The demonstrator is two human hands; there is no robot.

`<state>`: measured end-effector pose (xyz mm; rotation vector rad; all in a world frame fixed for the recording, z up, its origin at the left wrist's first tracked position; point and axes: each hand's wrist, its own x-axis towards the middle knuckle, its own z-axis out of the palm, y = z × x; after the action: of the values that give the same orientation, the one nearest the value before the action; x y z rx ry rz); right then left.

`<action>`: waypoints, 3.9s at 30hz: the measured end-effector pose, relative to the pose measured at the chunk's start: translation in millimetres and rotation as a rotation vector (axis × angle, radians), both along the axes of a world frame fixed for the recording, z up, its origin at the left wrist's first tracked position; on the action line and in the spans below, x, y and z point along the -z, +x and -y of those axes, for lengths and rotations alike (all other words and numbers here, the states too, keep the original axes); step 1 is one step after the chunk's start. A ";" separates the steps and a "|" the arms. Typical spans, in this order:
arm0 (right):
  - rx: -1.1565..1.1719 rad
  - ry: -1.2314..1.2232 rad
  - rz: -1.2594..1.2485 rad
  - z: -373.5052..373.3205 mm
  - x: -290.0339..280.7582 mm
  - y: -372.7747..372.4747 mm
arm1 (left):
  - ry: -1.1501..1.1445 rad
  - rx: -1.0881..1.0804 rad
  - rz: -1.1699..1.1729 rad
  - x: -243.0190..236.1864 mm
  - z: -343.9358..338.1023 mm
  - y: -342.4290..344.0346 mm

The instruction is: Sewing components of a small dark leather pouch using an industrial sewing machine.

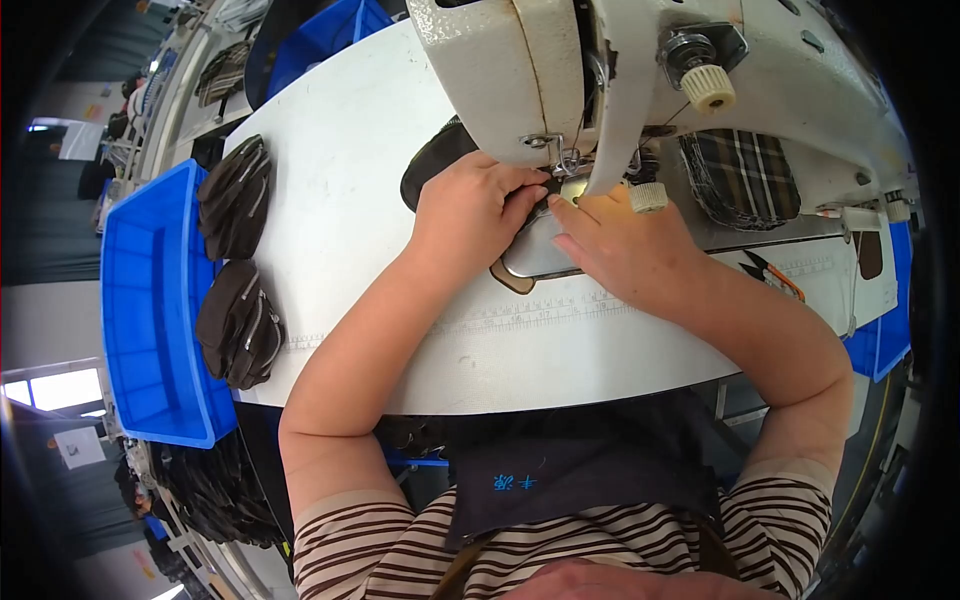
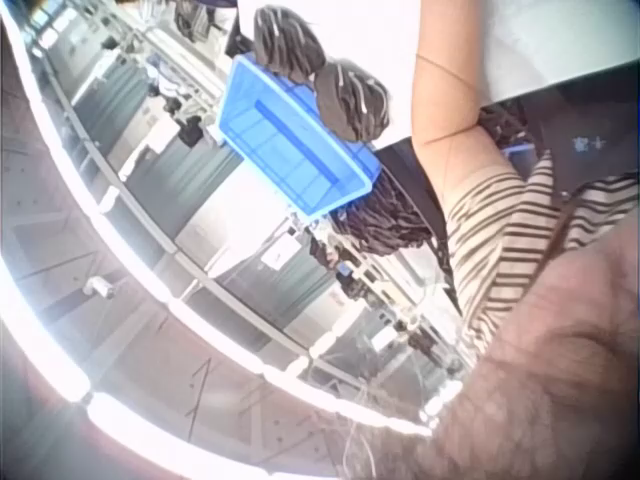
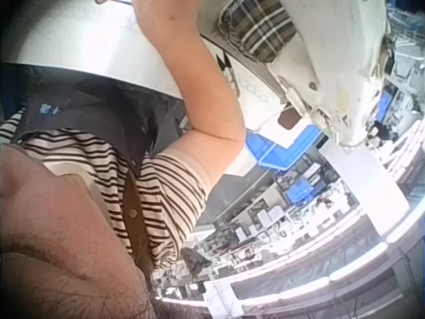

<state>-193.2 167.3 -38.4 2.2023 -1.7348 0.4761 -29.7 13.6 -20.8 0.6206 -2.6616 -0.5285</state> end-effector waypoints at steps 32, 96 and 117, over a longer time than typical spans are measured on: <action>-0.011 0.050 0.007 -4.0 4.2 -6.1 | 0.148 0.009 0.200 -38.7 -20.6 30.7; -0.141 0.033 0.085 -7.6 -1.1 3.7 | -0.220 0.063 0.006 -4.6 -34.5 6.5; -0.087 0.071 0.071 -11.3 -13.1 0.0 | -0.063 0.189 0.060 -21.9 -30.2 23.3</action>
<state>-193.2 178.6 -25.3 2.3448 -1.7219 0.5273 -6.4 43.9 1.1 0.3747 -2.7988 -0.4819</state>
